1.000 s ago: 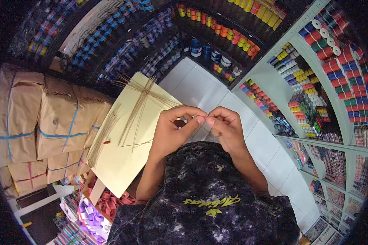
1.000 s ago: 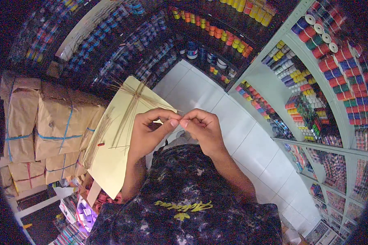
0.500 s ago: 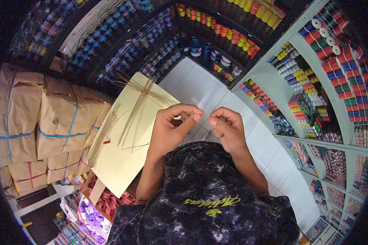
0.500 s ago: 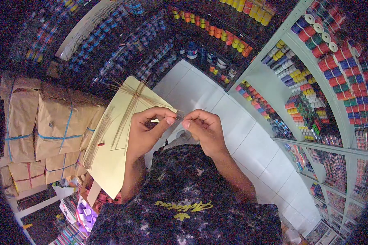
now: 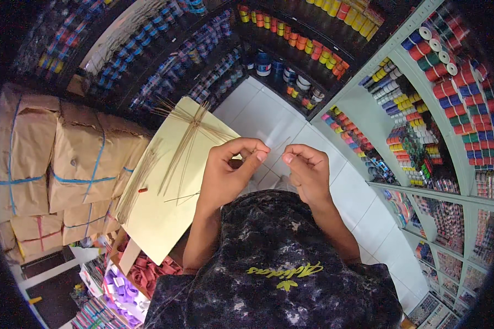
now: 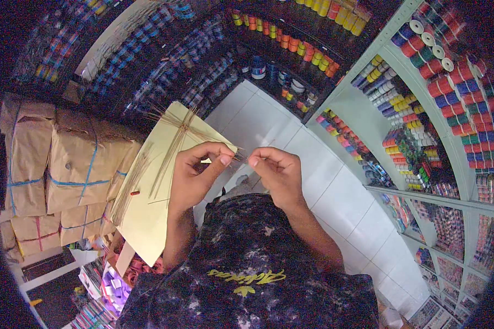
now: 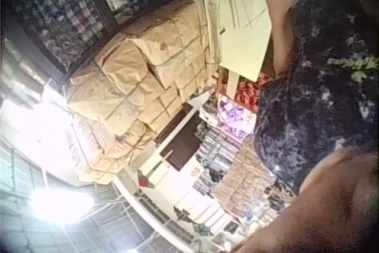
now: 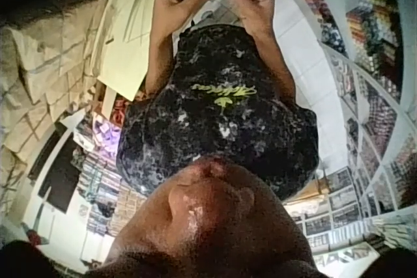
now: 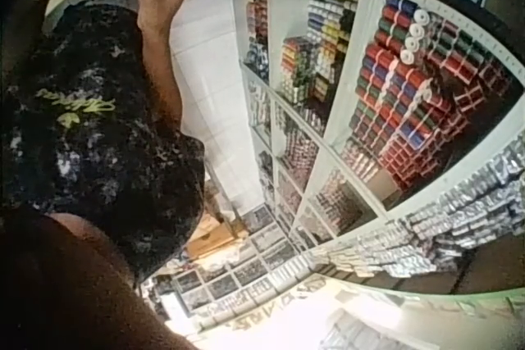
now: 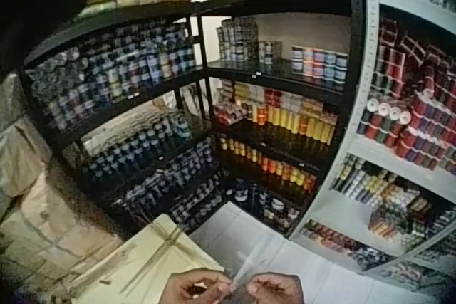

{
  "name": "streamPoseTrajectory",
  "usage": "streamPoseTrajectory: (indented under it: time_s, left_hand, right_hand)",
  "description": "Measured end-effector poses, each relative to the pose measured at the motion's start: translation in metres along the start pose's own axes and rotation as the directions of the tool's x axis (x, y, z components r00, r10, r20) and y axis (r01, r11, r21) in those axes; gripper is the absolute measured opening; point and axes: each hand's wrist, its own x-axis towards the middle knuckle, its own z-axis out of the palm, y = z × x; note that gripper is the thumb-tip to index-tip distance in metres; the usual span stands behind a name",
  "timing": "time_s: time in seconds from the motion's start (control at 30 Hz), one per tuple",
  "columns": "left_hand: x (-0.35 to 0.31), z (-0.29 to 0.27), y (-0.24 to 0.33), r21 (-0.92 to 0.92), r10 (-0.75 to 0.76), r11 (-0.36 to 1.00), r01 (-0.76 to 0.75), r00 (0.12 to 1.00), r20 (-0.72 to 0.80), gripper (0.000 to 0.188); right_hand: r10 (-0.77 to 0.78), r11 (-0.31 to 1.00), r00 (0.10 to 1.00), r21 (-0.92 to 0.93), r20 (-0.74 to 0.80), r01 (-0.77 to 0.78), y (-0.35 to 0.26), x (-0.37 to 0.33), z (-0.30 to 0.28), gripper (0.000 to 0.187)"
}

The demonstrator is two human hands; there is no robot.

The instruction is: Assembling a kite frame by tying thin bamboo sticks together with thread.

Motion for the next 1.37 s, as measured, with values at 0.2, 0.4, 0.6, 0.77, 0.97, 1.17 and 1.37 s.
streamPoseTrajectory:
  time_s: [0.2,0.4,0.6,0.77,0.97,1.17,1.37]
  left_hand:
    - [0.001,0.002,-0.004,0.04,0.026,0.999,-0.028,0.999,0.033,0.01]
    - [0.003,-0.005,0.005,0.015,-0.031,0.999,0.03,0.998,0.051,0.013]
    - [0.006,-0.013,0.003,0.052,0.01,0.999,-0.01,1.0,0.008,0.014]
    - [0.006,-0.024,-0.001,0.049,0.057,0.997,-0.056,0.998,-0.02,0.013]
    - [0.004,-0.039,0.005,-0.041,-0.001,0.999,-0.001,0.999,-0.051,0.012]
    - [0.003,-0.078,-0.001,-0.208,-0.144,0.969,0.132,0.989,-0.042,0.015]
    - [0.006,-0.106,-0.006,-0.396,-0.234,0.892,0.219,0.972,0.009,0.016]
  right_hand:
    - [-0.224,0.938,0.966,-0.298,-0.131,0.177,0.008,0.004,0.004,0.011]
    - [-0.319,0.847,0.946,-0.464,-0.05,0.261,0.007,0.01,-0.01,0.01]
    - [-0.325,0.829,0.946,-0.485,-0.012,0.279,0.004,0.015,-0.024,0.009]
    - [-0.404,0.756,0.915,-0.565,-0.008,0.33,-0.002,0.027,-0.043,0.009]
    - [-0.488,0.664,0.873,-0.654,-0.011,0.363,0.008,0.061,-0.084,0.008]
    - [-0.373,0.664,0.928,-0.704,-0.021,0.251,0.03,0.092,-0.117,0.01]
    - [-0.445,0.378,0.871,-0.838,0.21,0.394,0.049,0.115,-0.131,0.013]
